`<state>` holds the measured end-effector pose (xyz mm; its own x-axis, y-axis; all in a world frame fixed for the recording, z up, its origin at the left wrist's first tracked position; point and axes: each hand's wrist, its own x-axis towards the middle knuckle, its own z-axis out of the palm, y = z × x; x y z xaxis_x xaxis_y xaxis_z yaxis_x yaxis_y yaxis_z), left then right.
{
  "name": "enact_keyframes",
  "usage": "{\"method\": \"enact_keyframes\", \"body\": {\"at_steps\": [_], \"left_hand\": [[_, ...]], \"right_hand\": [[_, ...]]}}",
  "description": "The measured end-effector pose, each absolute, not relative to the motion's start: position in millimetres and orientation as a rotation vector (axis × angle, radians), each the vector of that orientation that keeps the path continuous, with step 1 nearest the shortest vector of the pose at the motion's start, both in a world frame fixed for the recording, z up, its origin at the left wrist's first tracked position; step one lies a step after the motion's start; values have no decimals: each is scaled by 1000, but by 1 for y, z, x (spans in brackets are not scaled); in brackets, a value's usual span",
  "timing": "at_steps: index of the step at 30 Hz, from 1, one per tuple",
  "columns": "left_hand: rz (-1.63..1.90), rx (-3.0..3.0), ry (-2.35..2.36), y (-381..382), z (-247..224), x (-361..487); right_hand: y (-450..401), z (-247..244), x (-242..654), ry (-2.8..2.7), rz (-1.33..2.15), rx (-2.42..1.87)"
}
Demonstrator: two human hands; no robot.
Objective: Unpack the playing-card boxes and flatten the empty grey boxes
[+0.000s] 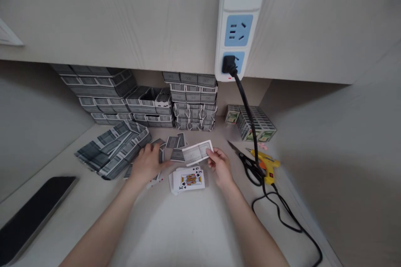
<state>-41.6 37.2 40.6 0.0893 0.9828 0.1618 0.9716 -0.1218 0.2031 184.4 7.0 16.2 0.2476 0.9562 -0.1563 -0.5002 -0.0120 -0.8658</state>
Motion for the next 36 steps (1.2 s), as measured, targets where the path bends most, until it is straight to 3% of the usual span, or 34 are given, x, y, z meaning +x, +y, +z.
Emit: {"method": "enact_keyframes", "body": {"at_steps": [7, 14, 26, 32, 36], "left_hand": [[155, 2235, 1947, 35, 37, -40], [334, 2359, 1913, 37, 31, -32], [648, 2574, 1361, 47, 7, -22], [626, 2447, 1849, 48, 28, -37], [307, 2239, 2135, 47, 37, -54]], "right_hand": [[8, 10, 184, -521, 1227, -1017], [12, 9, 185, -366, 1335, -880], [8, 16, 185, -421, 1401, -780], [6, 16, 182, -472, 1373, -877], [6, 14, 181, -549, 1398, -931]]}}
